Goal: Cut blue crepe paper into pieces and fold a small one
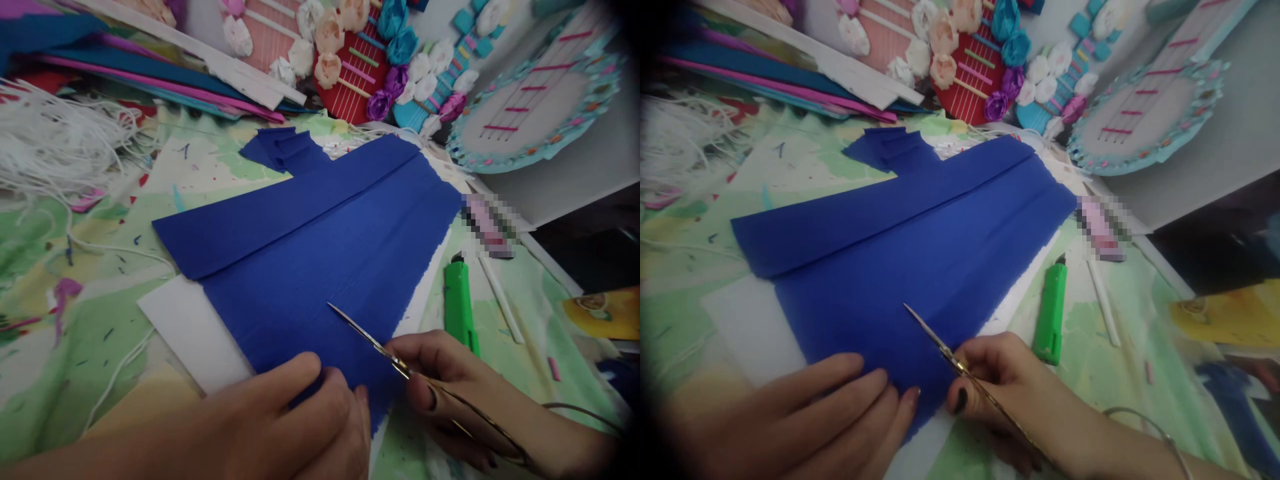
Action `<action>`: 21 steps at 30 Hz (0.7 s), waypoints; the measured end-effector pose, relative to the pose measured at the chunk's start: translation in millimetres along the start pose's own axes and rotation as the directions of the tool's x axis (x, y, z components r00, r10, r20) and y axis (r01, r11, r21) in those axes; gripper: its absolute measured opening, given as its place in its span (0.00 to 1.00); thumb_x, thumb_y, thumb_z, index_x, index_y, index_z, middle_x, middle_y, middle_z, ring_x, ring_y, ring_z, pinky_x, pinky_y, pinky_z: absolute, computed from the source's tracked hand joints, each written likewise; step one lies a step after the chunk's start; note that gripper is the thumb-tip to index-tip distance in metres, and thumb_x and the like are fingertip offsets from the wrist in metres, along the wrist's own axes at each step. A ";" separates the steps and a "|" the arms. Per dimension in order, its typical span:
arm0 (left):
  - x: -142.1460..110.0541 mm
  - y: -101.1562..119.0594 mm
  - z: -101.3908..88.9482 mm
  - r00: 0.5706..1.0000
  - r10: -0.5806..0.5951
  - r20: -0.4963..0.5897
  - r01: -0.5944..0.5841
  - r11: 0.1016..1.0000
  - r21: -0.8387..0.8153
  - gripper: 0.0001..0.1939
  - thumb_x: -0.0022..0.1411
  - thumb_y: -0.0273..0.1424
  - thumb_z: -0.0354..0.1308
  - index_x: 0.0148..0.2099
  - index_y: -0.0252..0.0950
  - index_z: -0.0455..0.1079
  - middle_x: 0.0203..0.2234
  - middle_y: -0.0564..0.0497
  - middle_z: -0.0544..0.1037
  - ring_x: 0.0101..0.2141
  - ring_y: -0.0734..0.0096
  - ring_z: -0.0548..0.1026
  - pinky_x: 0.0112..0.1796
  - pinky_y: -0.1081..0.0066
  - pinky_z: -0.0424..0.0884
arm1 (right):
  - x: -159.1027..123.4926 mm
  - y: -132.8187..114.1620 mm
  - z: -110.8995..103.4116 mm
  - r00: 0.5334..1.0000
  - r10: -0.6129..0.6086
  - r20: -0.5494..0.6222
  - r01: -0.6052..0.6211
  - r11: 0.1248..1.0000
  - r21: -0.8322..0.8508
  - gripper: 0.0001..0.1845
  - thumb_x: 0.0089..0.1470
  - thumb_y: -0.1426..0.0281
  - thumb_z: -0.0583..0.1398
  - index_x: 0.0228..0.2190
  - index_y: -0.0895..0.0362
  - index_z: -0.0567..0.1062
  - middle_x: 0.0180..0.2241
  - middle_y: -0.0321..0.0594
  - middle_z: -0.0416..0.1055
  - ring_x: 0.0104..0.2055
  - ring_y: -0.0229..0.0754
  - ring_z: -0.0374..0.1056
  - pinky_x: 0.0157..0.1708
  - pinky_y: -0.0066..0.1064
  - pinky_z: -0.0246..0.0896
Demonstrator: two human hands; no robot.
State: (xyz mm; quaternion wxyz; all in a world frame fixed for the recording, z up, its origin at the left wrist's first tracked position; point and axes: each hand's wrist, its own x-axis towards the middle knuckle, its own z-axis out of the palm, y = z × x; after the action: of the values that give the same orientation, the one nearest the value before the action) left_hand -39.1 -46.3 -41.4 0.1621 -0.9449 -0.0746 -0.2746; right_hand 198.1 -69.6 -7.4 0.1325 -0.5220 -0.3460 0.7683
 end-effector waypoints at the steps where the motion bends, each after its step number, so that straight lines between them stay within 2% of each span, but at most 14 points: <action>1: 0.0 0.1 -0.2 1.000 -0.020 -0.010 0.020 1.000 0.004 0.11 0.64 0.34 0.54 0.45 0.38 0.74 0.40 0.54 0.74 0.40 0.70 0.68 0.39 0.70 0.68 | -0.2 -0.9 0.6 1.000 -0.002 -0.005 0.001 1.000 -0.009 0.27 0.45 0.47 0.63 0.31 0.58 0.67 0.13 0.22 0.54 0.10 0.23 0.46 0.09 0.14 0.42; 6: -4.1 1.7 0.6 1.000 0.016 0.009 -0.016 1.000 0.012 0.14 0.64 0.37 0.54 0.49 0.39 0.73 0.44 0.53 0.73 0.40 0.71 0.68 0.40 0.70 0.68 | -1.4 -5.8 3.2 0.998 0.036 -0.051 -0.038 0.998 -0.051 0.29 0.44 0.46 0.63 0.33 0.57 0.65 0.14 0.21 0.54 0.11 0.23 0.46 0.09 0.16 0.41; 13: 0.5 4.5 0.9 0.998 -0.051 -0.043 0.051 0.999 0.003 0.11 0.63 0.37 0.57 0.45 0.39 0.75 0.40 0.56 0.75 0.40 0.72 0.68 0.39 0.71 0.69 | 0.6 -11.2 3.7 0.998 0.042 -0.039 -0.045 0.997 -0.064 0.28 0.43 0.46 0.63 0.32 0.57 0.65 0.14 0.21 0.56 0.10 0.23 0.46 0.08 0.16 0.40; 21: -1.2 -0.8 0.5 1.000 -0.004 -0.031 0.004 1.000 -0.002 0.12 0.64 0.36 0.55 0.46 0.40 0.74 0.43 0.55 0.75 0.41 0.71 0.68 0.38 0.71 0.69 | 0.2 -14.4 4.9 1.000 0.009 0.001 -0.009 0.999 -0.035 0.26 0.45 0.49 0.64 0.29 0.58 0.64 0.14 0.21 0.55 0.11 0.22 0.46 0.09 0.14 0.41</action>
State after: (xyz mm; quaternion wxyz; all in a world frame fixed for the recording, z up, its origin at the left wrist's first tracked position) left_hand -40.0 -45.4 -42.2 0.1618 -0.9406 -0.0735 -0.2894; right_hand 191.4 -60.9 3.2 0.1195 -0.5254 -0.3571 0.7630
